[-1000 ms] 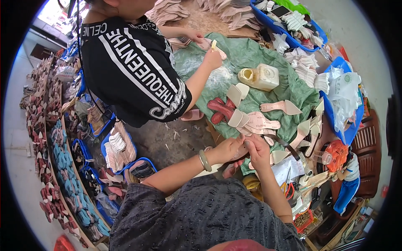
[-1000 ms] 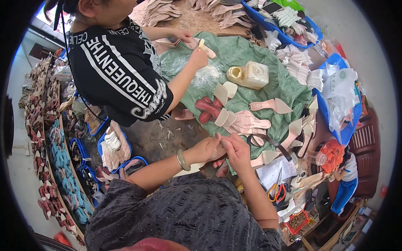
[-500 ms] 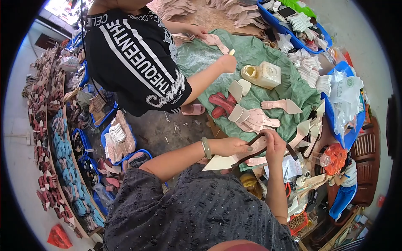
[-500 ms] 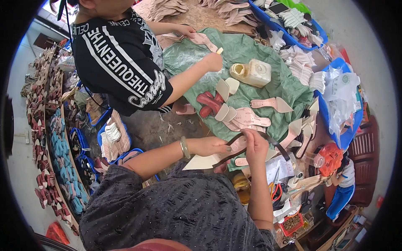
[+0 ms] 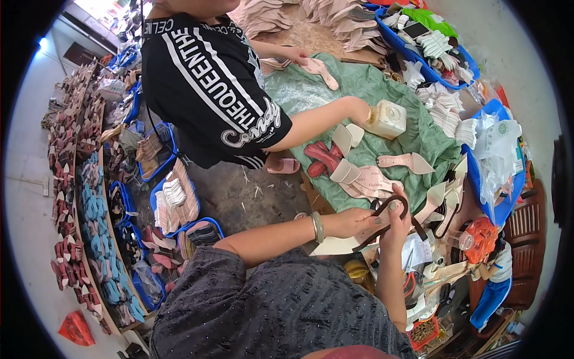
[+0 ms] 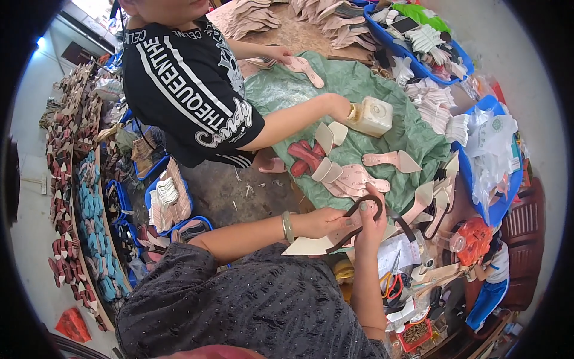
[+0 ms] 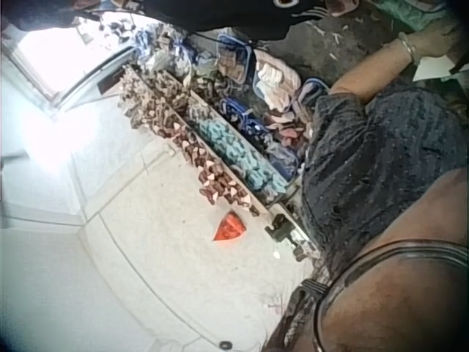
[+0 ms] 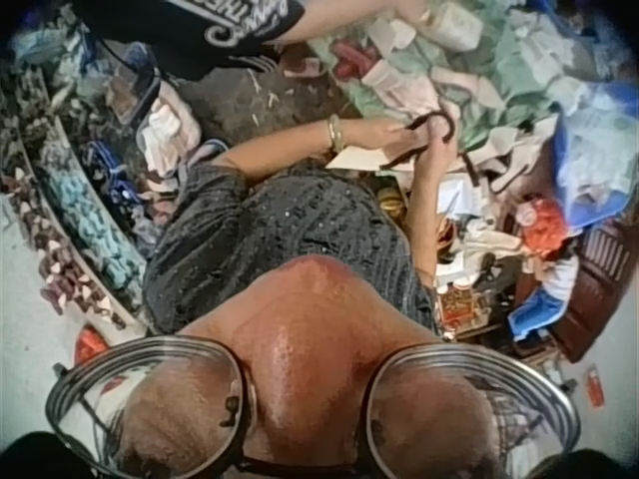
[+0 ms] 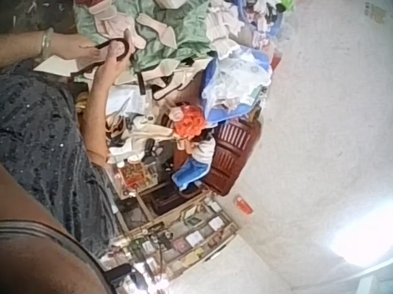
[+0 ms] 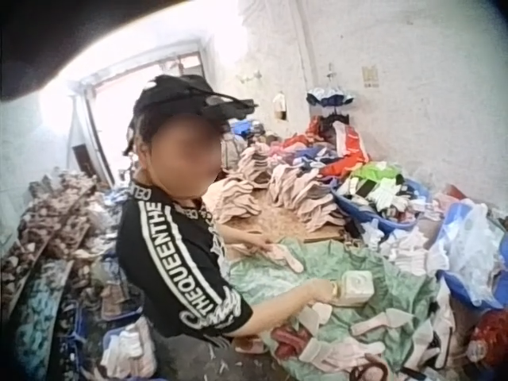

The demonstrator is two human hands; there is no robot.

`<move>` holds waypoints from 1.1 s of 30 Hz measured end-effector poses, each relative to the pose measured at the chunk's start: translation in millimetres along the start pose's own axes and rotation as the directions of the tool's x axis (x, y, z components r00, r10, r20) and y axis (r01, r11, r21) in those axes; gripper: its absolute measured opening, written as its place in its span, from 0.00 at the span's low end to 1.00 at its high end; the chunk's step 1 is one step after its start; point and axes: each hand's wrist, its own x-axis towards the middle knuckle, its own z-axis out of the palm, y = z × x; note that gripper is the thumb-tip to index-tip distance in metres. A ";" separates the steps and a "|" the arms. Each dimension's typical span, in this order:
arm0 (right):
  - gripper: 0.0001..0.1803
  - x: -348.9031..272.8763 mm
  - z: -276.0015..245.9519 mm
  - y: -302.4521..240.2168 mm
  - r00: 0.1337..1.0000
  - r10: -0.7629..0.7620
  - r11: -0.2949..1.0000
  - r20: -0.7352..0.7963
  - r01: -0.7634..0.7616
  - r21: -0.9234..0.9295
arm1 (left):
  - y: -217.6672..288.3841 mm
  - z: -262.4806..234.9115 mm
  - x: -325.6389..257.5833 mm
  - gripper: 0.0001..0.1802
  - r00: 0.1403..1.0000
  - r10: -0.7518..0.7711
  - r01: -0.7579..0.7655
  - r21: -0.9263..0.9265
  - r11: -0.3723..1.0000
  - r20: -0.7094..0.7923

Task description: The person trims shoe soles and straps with scissors, using a paper template to guide the cuts.

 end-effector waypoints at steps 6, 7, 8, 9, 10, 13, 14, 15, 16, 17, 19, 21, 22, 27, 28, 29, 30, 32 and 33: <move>0.23 -2.8 4.7 -20.3 0.969 0.234 0.857 0.086 -0.247 0.452 | 1.0 8.0 7.0 0.30 0.999 0.004 -0.006 -0.062 0.998 -0.035; 0.23 -3.0 0.4 -20.1 0.969 0.196 0.844 0.152 -0.245 0.477 | 2.7 8.4 6.6 0.30 0.999 0.005 -0.007 -0.061 0.998 -0.039; 0.23 -2.6 -1.9 -21.7 0.969 0.193 0.843 0.157 -0.245 0.478 | 14.4 6.1 4.3 0.26 1.000 -0.003 0.002 -0.101 0.995 -0.010; 0.23 -2.4 -4.0 -24.0 0.979 0.159 0.841 0.127 -0.202 0.503 | 21.2 5.7 2.8 0.24 1.000 -0.010 0.013 -0.141 0.990 0.020; 0.23 -2.3 -6.7 -26.6 0.987 0.126 0.836 0.095 -0.157 0.526 | 15.8 7.4 4.5 0.24 1.000 -0.010 0.012 -0.137 0.990 0.016; 0.24 0.3 -21.8 -37.5 0.993 0.089 0.740 0.082 -0.121 0.662 | -9.0 14.0 11.4 0.23 0.990 0.141 -0.141 0.068 0.988 -0.003; 0.23 0.6 -27.3 -42.1 0.995 0.089 0.747 0.053 -0.101 0.658 | -11.7 17.1 10.1 0.25 0.988 0.146 -0.142 0.073 0.987 -0.043; 0.23 -1.0 -34.4 -43.9 0.996 0.084 0.752 0.026 -0.080 0.654 | -9.6 20.4 6.6 0.27 0.986 0.152 -0.147 0.074 0.986 -0.070; 0.23 -1.2 -41.9 -44.2 0.995 0.093 0.727 0.029 -0.088 0.681 | -8.1 17.2 -0.5 0.29 0.998 0.064 -0.064 0.029 0.998 -0.020; 0.22 -2.8 -48.5 -45.4 0.994 0.101 0.700 0.034 -0.095 0.708 | -13.0 17.3 -12.0 0.29 0.999 -0.002 -0.003 -0.100 0.995 -0.050; 0.20 -4.4 -50.9 -45.3 0.987 0.152 0.711 0.060 -0.151 0.687 | -39.6 13.0 -37.1 0.28 0.986 -0.140 0.113 -0.249 0.962 -0.093; 0.19 -9.0 -58.4 -41.7 0.977 0.193 0.691 0.090 -0.201 0.695 | -69.6 7.8 -64.2 0.27 0.946 -0.289 0.246 -0.256 0.935 -0.144; 0.19 -14.1 -66.7 -38.4 0.982 0.156 0.698 0.110 -0.188 0.691 | -80.4 7.1 -73.4 0.27 0.914 -0.367 0.323 -0.241 0.915 -0.172; 0.20 -27.8 -82.0 -23.7 0.977 0.204 0.703 0.068 -0.195 0.684 | -101.6 27.4 -95.9 0.26 0.881 -0.446 0.377 -0.335 0.864 -0.160; 0.20 -26.1 -79.4 -23.4 0.979 0.190 0.719 0.067 -0.185 0.670 | -101.9 31.9 -93.6 0.26 0.872 -0.459 0.371 -0.381 0.847 -0.173; 0.20 -26.4 -78.8 -23.9 0.982 0.178 0.734 0.064 -0.176 0.656 | -98.6 37.1 -91.4 0.25 0.863 -0.472 0.364 -0.427 0.828 -0.181; 0.20 -27.8 -81.0 -21.3 0.981 0.181 0.721 0.063 -0.176 0.671 | -94.7 42.0 -88.4 0.25 0.861 -0.474 0.362 -0.432 0.826 -0.185; 0.20 -27.7 -83.1 -23.8 0.982 0.181 0.734 0.062 -0.176 0.656 | -83.8 47.5 -81.9 0.25 0.871 -0.457 0.356 -0.409 0.840 -0.181; 0.20 -27.4 -84.3 -25.1 0.983 0.177 0.747 0.054 -0.170 0.643 | -80.0 48.1 -80.5 0.25 0.870 -0.458 0.355 -0.411 0.839 -0.183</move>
